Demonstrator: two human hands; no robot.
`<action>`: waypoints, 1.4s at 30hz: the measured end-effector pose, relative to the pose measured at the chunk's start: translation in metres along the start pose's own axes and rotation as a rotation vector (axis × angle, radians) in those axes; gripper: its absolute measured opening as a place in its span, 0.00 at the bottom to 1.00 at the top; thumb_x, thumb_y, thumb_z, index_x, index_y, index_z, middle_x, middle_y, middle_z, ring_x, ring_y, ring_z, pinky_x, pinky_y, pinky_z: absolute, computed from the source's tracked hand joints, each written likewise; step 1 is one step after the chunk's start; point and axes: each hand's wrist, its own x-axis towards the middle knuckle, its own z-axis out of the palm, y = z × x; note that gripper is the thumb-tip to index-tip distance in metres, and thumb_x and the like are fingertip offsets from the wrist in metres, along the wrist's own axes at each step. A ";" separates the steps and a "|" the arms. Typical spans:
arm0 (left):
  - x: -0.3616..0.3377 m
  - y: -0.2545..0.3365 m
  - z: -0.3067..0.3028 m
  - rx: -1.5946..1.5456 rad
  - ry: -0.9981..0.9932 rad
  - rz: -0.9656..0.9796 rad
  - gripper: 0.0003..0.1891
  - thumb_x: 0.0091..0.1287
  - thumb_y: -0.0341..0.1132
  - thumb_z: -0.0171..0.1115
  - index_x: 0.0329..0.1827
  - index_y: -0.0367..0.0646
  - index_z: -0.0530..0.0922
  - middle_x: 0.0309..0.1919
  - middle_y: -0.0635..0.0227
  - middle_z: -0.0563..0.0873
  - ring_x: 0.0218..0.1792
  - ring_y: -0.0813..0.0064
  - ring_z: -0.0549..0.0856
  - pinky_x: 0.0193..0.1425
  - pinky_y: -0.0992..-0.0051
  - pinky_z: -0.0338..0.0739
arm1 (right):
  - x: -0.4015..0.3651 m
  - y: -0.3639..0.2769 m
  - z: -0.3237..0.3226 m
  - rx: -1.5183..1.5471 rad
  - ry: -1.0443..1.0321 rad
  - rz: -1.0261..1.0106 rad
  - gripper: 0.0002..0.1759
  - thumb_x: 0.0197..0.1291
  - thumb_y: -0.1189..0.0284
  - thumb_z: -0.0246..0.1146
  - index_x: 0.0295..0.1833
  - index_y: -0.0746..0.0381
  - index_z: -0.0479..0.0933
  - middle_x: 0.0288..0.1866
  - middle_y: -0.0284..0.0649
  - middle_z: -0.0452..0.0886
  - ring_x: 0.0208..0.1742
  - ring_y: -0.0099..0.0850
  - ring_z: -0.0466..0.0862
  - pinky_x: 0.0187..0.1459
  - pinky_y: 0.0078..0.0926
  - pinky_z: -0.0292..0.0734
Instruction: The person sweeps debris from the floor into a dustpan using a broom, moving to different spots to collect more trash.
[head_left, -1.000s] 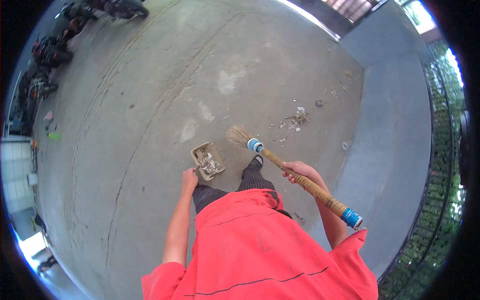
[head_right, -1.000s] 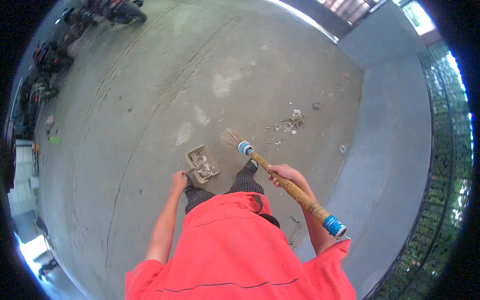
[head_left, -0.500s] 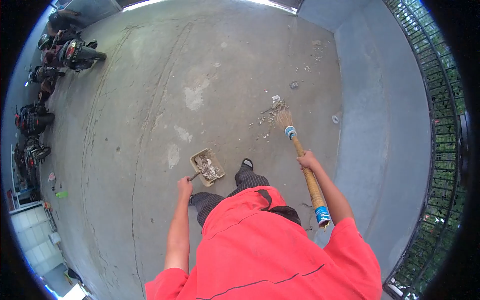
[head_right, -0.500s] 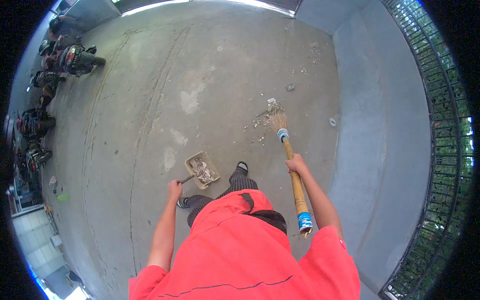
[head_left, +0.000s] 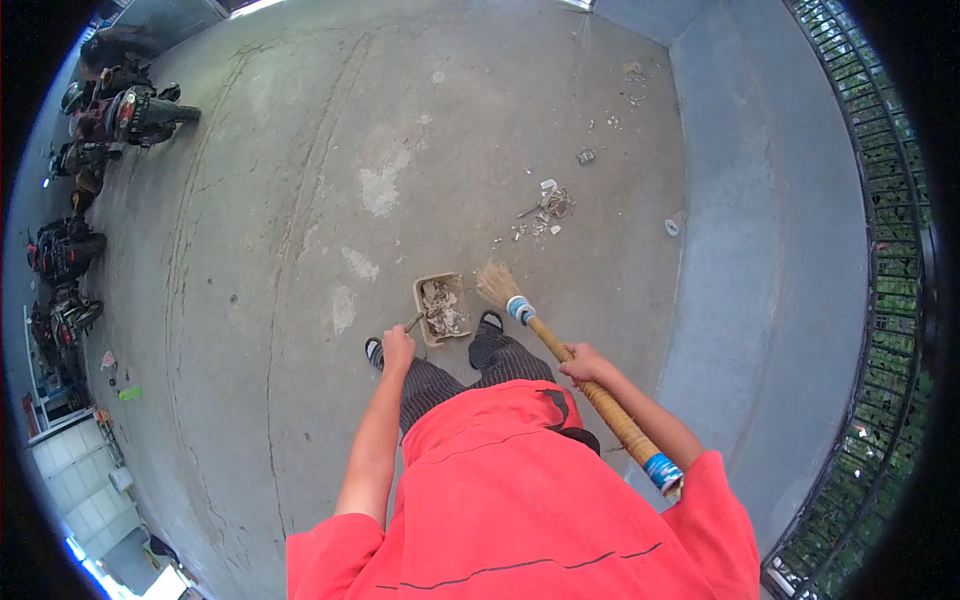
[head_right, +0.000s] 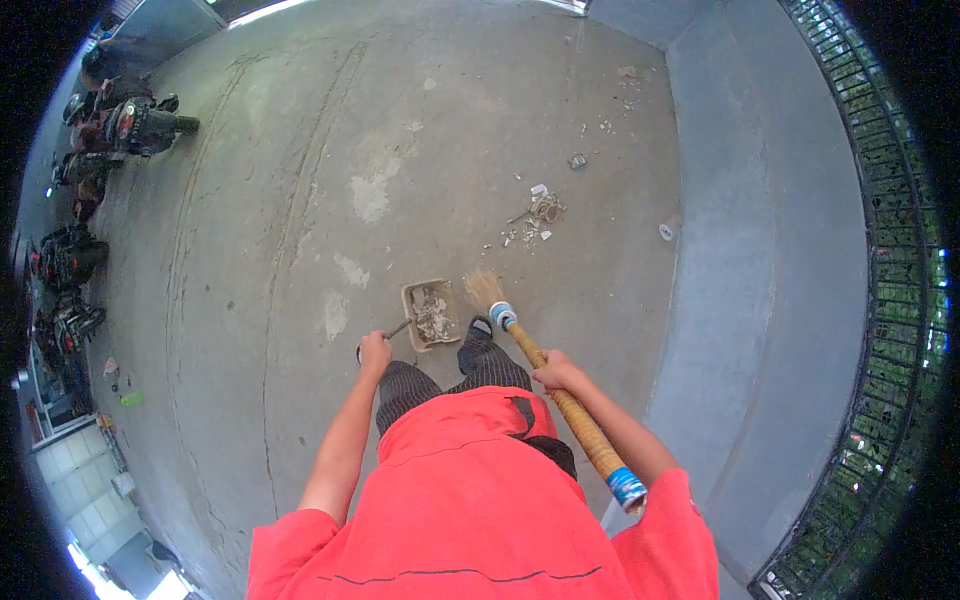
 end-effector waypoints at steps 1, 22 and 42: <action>0.001 0.000 0.002 0.000 0.031 0.024 0.11 0.54 0.28 0.55 0.38 0.37 0.81 0.32 0.43 0.81 0.38 0.47 0.81 0.45 0.58 0.75 | -0.007 -0.005 -0.001 0.002 0.000 0.000 0.18 0.49 0.75 0.59 0.49 0.63 0.70 0.21 0.39 0.74 0.14 0.29 0.74 0.14 0.29 0.72; 0.006 -0.026 0.008 -0.007 0.110 -0.024 0.10 0.53 0.28 0.56 0.35 0.34 0.81 0.31 0.43 0.81 0.36 0.46 0.81 0.44 0.56 0.74 | 0.065 -0.056 -0.050 0.051 0.138 -0.080 0.18 0.50 0.73 0.59 0.48 0.66 0.69 0.21 0.38 0.73 0.16 0.28 0.76 0.16 0.28 0.73; 0.005 -0.035 0.006 -0.045 0.047 0.020 0.09 0.54 0.28 0.57 0.36 0.35 0.80 0.32 0.44 0.81 0.36 0.47 0.81 0.45 0.57 0.75 | -0.033 -0.045 -0.024 0.112 -0.233 -0.013 0.30 0.56 0.69 0.60 0.65 0.58 0.62 0.24 0.35 0.75 0.17 0.23 0.74 0.16 0.24 0.72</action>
